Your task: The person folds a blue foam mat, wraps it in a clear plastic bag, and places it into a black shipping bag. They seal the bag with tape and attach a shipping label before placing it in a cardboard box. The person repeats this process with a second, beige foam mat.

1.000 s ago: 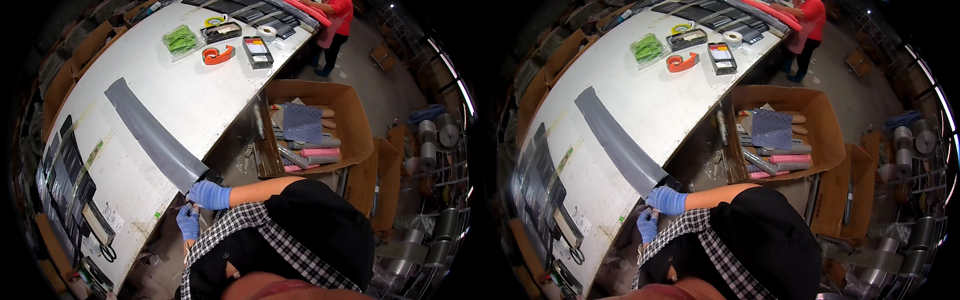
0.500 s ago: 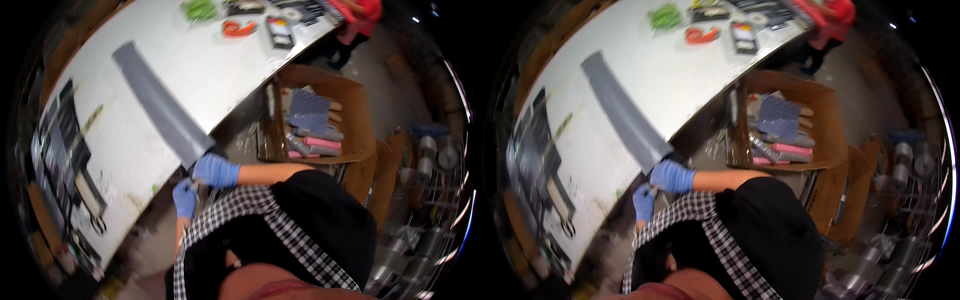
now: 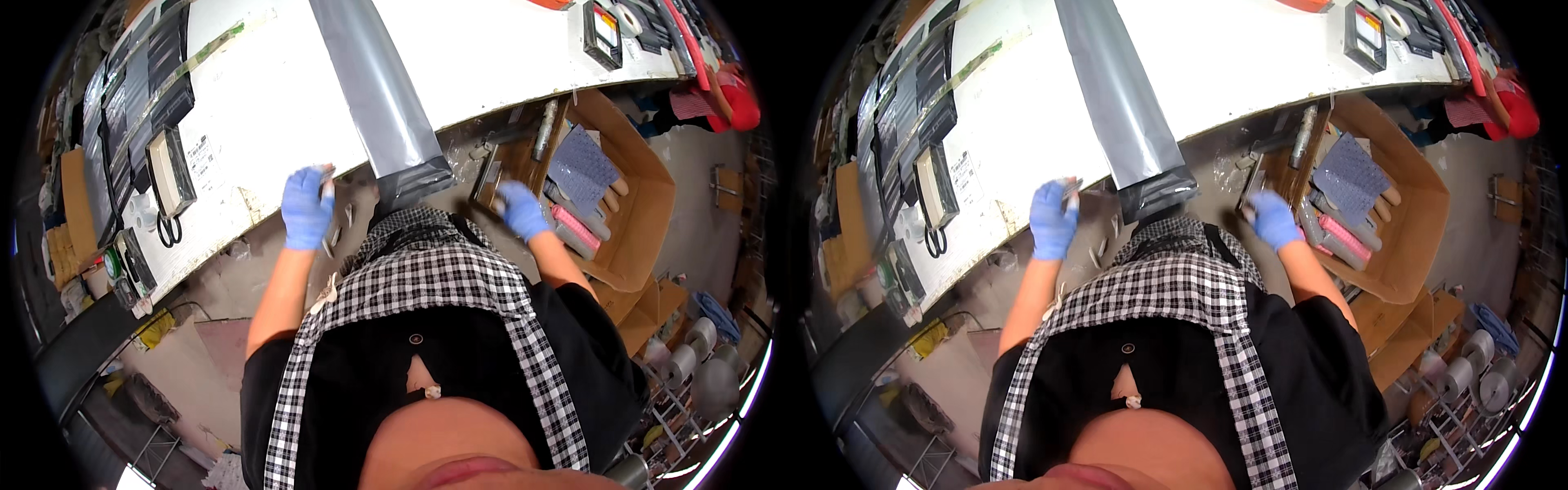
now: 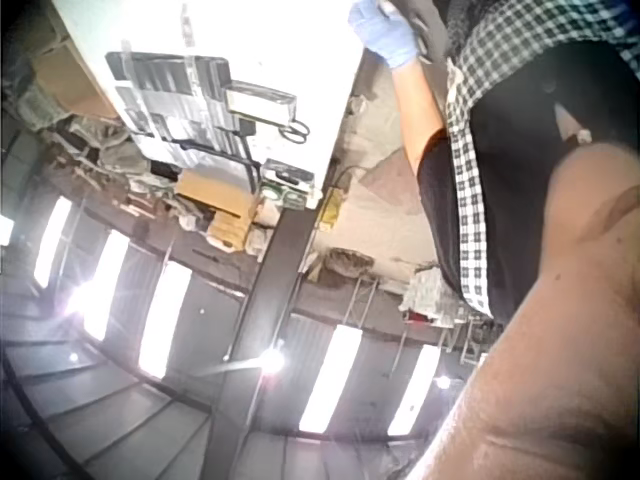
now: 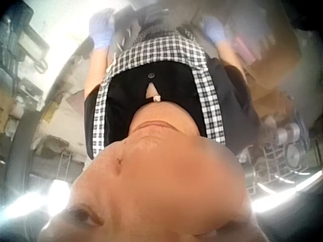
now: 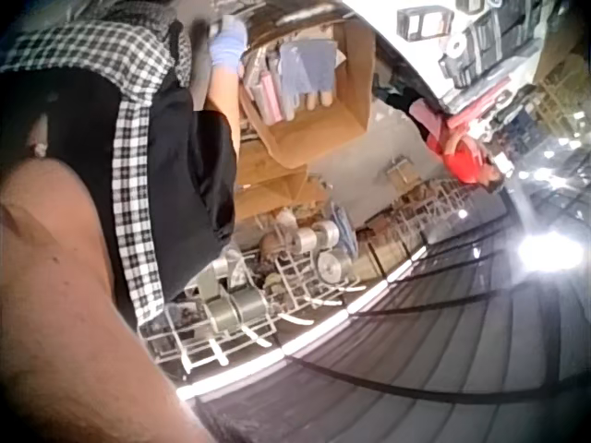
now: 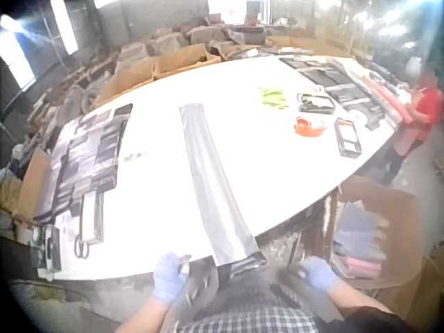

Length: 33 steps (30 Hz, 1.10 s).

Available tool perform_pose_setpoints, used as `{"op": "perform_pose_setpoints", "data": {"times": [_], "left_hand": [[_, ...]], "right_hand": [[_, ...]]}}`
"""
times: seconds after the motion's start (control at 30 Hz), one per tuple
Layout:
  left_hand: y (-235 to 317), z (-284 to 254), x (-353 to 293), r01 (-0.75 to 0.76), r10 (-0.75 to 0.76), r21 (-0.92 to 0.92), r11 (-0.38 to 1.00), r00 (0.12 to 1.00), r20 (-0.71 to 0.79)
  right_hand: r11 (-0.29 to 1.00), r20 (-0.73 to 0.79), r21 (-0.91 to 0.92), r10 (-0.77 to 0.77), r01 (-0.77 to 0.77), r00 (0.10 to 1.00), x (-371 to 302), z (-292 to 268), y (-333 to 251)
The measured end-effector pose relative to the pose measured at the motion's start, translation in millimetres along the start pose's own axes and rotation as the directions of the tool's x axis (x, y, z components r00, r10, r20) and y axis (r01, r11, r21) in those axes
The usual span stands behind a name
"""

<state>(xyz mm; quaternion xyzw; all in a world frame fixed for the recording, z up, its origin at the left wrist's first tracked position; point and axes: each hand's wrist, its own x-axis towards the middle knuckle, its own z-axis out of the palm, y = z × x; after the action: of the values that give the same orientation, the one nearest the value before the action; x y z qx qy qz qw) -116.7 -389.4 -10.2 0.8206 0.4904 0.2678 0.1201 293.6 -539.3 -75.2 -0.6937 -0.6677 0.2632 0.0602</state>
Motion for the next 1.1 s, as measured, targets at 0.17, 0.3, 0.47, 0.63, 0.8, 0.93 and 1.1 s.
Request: {"op": "perform_pose_setpoints", "data": {"times": [0.17,0.3,0.47,0.63,0.8,0.93,1.1], "left_hand": [[-2.2,22.4,94.7,-0.445,0.451,0.075,0.892,0.882,-0.136],[-15.6,43.9,128.1,-0.618,0.618,0.019,0.786,0.786,-0.016],[-38.2,48.9,115.2,-0.612,0.61,-0.002,0.791,0.789,-0.081],[-27.1,53.5,142.8,-0.606,0.61,-0.071,0.792,0.787,0.095],[-5.7,28.3,108.0,0.276,-0.181,-0.138,0.951,0.861,0.474],[42.2,21.4,46.7,0.276,-0.296,-0.647,0.711,0.952,0.08],[53.8,23.6,50.6,0.536,-0.579,-0.583,0.611,0.805,0.133]], "right_hand": [[0.896,-0.556,-0.248,-0.444,0.369,0.702,129.1,-72.2,-81.1],[0.587,-0.369,-0.465,-0.809,0.663,0.457,202.8,-65.9,-116.5],[0.604,-0.41,-0.388,-0.79,0.696,0.456,212.3,-54.4,-78.7],[0.572,-0.35,0.251,-0.699,0.781,0.624,224.2,-61.9,-120.0],[0.717,-0.317,0.566,-0.266,0.407,0.91,192.6,-57.7,-130.4],[0.701,-0.345,0.615,-0.173,0.361,0.923,130.7,-33.7,-141.3],[0.699,-0.404,0.702,0.231,0.138,0.885,128.8,-35.7,-177.1]]}}
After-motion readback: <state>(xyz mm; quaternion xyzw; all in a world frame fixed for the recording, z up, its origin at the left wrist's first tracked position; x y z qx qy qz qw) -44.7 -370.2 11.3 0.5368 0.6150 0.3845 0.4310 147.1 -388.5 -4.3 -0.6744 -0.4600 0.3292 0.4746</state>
